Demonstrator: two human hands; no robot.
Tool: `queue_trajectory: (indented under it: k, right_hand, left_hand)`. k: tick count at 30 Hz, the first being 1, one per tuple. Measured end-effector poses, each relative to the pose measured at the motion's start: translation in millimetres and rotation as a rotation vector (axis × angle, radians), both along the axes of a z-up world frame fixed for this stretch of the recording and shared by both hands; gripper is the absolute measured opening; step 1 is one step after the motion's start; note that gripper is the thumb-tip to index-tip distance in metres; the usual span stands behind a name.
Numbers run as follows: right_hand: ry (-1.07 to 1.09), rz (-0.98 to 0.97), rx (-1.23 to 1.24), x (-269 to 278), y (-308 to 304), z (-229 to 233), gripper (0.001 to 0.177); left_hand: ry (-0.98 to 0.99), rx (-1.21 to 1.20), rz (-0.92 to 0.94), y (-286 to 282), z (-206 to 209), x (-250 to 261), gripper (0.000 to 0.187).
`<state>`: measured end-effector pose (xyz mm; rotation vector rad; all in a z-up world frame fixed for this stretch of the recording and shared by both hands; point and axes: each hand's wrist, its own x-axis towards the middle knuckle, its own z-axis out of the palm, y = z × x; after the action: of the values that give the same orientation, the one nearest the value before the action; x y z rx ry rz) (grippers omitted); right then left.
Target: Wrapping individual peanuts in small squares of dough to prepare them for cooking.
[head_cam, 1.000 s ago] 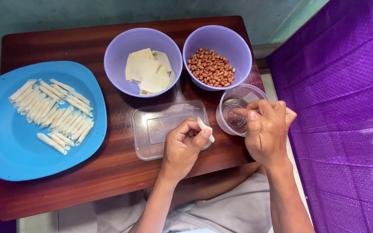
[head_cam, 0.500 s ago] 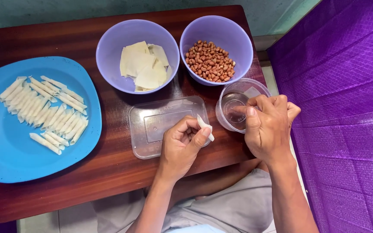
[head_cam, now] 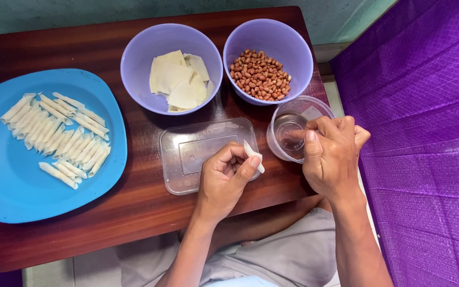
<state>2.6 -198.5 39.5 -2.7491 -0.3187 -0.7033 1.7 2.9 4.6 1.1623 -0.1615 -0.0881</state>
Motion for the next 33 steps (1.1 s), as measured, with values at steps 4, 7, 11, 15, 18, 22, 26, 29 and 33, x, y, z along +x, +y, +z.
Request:
queue_trajectory:
  k: [4, 7, 11, 15, 18, 22, 26, 29, 33]
  right_hand:
    - [-0.005, -0.005, -0.01, 0, -2, -2, 0.054]
    - [-0.006, -0.005, -0.03, 0, -1, -1, 0.054]
    - [-0.006, 0.0, -0.029, 0, -2, -2, 0.053]
    - [-0.035, 0.004, -0.017, -1, -1, -1, 0.051]
    - [-0.055, 0.056, 0.119, -7, 3, 11, 0.047]
    - [-0.044, 0.171, 0.242, -16, 6, 12, 0.042]
    - [-0.085, 0.195, 0.236, -23, 8, 14, 0.035]
    - [-0.141, 0.24, 0.218, -28, 15, 22, 0.039]
    - [-0.178, 0.3, 0.175, -33, 31, 28, 0.041]
  left_hand:
    - [0.004, 0.001, -0.007, 1, 1, 0, 0.018]
    - [-0.002, 0.014, -0.005, 1, 0, 0, 0.017]
    - [-0.003, 0.011, -0.004, 0, -3, 0, 0.017]
    - [-0.004, 0.01, 0.003, -1, -2, 0, 0.017]
    - [0.001, 0.017, 0.007, -1, -5, -1, 0.017]
    - [-0.003, 0.026, 0.008, 0, -5, 0, 0.017]
    - [-0.011, 0.024, 0.002, 0, -6, -1, 0.018]
    - [-0.01, 0.013, -0.003, 2, 1, -2, 0.018]
    - [-0.01, 0.03, -0.018, 5, 8, -6, 0.017]
